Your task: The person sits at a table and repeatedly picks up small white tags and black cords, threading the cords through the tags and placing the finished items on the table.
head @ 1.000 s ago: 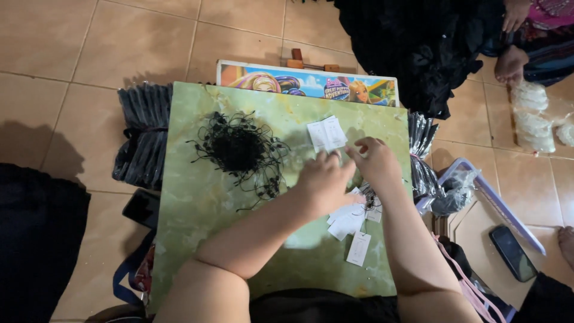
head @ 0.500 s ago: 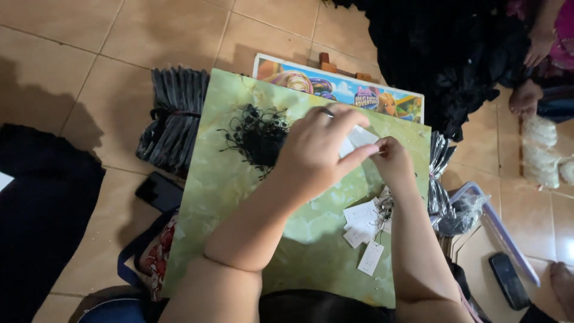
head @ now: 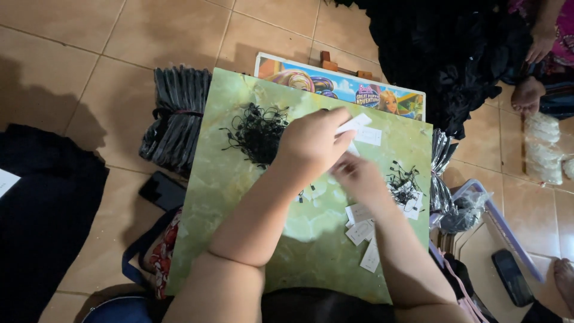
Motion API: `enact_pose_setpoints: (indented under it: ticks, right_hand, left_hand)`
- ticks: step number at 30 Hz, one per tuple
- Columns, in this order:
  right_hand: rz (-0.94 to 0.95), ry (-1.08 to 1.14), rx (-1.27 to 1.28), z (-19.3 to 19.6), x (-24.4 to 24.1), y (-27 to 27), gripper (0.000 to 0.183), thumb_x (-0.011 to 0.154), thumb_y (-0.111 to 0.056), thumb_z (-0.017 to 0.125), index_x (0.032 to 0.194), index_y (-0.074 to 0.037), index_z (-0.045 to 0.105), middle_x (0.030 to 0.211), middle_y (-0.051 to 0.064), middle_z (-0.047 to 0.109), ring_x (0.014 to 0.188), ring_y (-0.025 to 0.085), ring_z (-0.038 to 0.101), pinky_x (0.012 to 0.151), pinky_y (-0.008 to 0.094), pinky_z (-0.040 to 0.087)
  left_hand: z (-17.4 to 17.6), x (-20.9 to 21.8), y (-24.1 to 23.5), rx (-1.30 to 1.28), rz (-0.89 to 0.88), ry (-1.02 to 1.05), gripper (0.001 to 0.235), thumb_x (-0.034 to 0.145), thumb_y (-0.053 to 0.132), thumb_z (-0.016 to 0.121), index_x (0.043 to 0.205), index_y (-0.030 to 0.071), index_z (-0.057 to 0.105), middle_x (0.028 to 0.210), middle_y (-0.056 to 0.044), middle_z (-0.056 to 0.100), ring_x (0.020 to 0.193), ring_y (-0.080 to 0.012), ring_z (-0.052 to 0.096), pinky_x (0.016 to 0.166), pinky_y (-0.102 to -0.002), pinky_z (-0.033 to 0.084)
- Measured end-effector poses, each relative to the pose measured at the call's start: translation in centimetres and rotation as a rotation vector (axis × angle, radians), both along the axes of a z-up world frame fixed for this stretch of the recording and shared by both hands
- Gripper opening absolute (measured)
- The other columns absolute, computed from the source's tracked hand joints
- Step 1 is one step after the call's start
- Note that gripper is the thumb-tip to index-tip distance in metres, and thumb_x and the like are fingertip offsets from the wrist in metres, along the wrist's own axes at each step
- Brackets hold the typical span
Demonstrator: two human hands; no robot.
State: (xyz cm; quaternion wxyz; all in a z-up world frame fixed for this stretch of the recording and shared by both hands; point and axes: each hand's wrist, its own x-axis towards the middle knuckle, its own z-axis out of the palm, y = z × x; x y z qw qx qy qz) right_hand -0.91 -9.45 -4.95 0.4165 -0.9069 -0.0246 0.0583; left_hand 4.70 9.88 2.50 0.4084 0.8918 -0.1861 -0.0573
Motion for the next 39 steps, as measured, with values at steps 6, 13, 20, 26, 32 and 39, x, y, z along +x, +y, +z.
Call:
enact_pose_setpoints:
  ticks: [6,13,20,26,32,39]
  right_hand:
    - [0.144,-0.056,-0.446,-6.4,-1.7,1.8,0.022,0.082,-0.015,0.08,0.103,-0.011,0.076,0.107,0.012,0.071,0.087,0.04,0.075,0.069,0.048,0.064]
    - [0.204,-0.05,-0.523,-9.0,-2.0,0.8,0.007,0.094,-0.014,0.066,0.099,-0.009,0.067,0.102,0.01,0.065,0.091,0.038,0.074,0.068,0.042,0.065]
    - [0.079,-0.041,-0.214,-3.1,-1.7,-0.1,0.011,0.093,-0.01,0.061,0.101,-0.002,0.061,0.092,0.023,0.067,0.093,0.048,0.069,0.073,0.054,0.056]
    - [-0.062,-0.215,0.31,5.2,-1.1,-2.4,0.011,0.095,-0.003,0.072,0.105,-0.003,0.068,0.078,0.008,0.069,0.081,0.014,0.069,0.08,0.032,0.057]
    - [-0.112,-0.357,0.417,8.1,-2.1,-4.8,0.01,0.093,0.004,0.074,0.102,0.002,0.071,0.074,0.006,0.059,0.07,0.011,0.059,0.069,0.027,0.052]
    - [-0.168,-0.396,0.416,7.9,-2.7,-9.0,0.005,0.093,0.005,0.073,0.096,0.003,0.07,0.076,0.01,0.07,0.071,0.01,0.061,0.067,0.026,0.051]
  left_hand:
    - [1.4,-1.1,0.8,-0.487,0.018,-0.027,0.021,0.095,0.022,0.054,0.113,0.014,0.047,0.088,-0.013,0.07,0.082,-0.0379,0.072,0.072,-0.054,0.057]
    - [-0.2,-1.0,-0.1,-0.543,0.095,-0.063,0.034,0.095,0.019,0.048,0.127,0.012,0.057,0.084,-0.019,0.067,0.083,-0.0389,0.071,0.075,-0.054,0.058]
    - [1.4,-0.7,0.7,-0.514,-0.074,0.007,0.026,0.097,0.036,0.058,0.089,0.012,0.058,0.075,-0.009,0.056,0.082,-0.0289,0.062,0.077,-0.044,0.054]
    - [1.6,-0.5,-1.0,-0.529,-0.375,0.339,0.022,0.09,0.024,0.068,0.095,0.01,0.052,0.095,-0.014,0.064,0.099,-0.0297,0.063,0.089,-0.043,0.049]
    - [-1.4,-0.8,-4.9,-0.757,-0.345,0.497,0.018,0.088,0.009,0.072,0.09,0.011,0.055,0.088,-0.006,0.066,0.089,-0.0154,0.068,0.086,-0.032,0.055]
    - [-4.6,-0.9,-8.6,-0.853,-0.427,0.383,0.015,0.091,0.007,0.077,0.09,0.013,0.063,0.084,0.001,0.067,0.087,-0.0065,0.063,0.09,-0.033,0.055]
